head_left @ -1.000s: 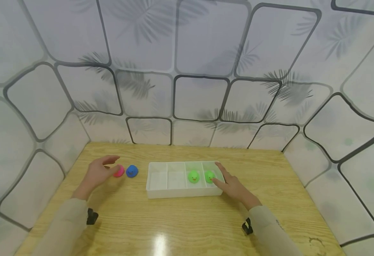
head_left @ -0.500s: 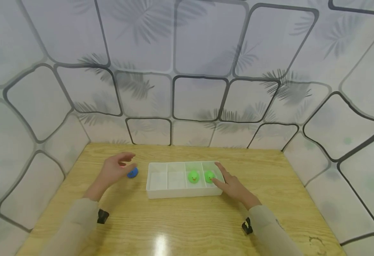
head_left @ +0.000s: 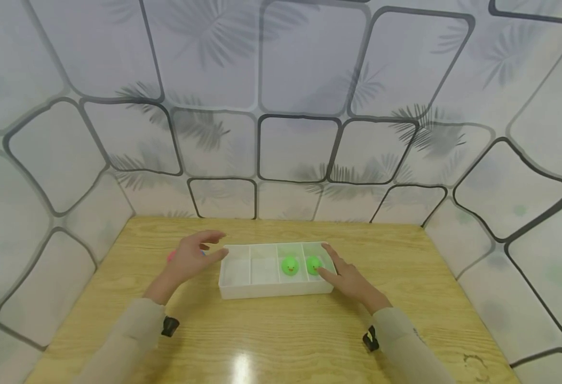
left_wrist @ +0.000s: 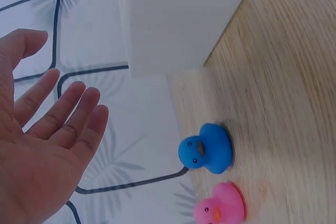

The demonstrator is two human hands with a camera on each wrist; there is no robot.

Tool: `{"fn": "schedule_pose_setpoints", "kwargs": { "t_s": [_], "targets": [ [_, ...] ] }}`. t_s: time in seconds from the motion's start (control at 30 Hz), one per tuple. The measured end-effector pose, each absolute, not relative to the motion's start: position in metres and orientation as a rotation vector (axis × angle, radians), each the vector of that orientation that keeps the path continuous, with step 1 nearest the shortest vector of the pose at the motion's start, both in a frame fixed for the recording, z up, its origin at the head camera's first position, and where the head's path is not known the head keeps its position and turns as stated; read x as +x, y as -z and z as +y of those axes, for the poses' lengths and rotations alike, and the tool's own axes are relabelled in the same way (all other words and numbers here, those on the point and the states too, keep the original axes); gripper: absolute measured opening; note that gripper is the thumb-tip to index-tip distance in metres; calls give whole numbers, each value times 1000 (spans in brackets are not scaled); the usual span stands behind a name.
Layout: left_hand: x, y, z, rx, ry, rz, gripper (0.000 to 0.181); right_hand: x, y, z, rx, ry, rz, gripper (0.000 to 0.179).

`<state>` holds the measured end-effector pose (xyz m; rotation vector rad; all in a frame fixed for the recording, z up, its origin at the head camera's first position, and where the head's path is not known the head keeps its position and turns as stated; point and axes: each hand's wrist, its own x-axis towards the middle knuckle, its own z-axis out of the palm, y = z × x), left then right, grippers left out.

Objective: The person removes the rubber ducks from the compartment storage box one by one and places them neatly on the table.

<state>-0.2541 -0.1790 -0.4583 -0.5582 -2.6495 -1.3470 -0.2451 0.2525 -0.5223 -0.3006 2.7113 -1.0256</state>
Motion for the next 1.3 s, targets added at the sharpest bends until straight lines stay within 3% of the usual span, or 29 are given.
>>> {"fn": "schedule_pose_setpoints", "kwargs": {
  "t_s": [1.3],
  "targets": [
    [-254, 461, -92, -842, 1419, -2667, 44, -247, 525, 254, -306, 1022, 2723, 80]
  ]
}}
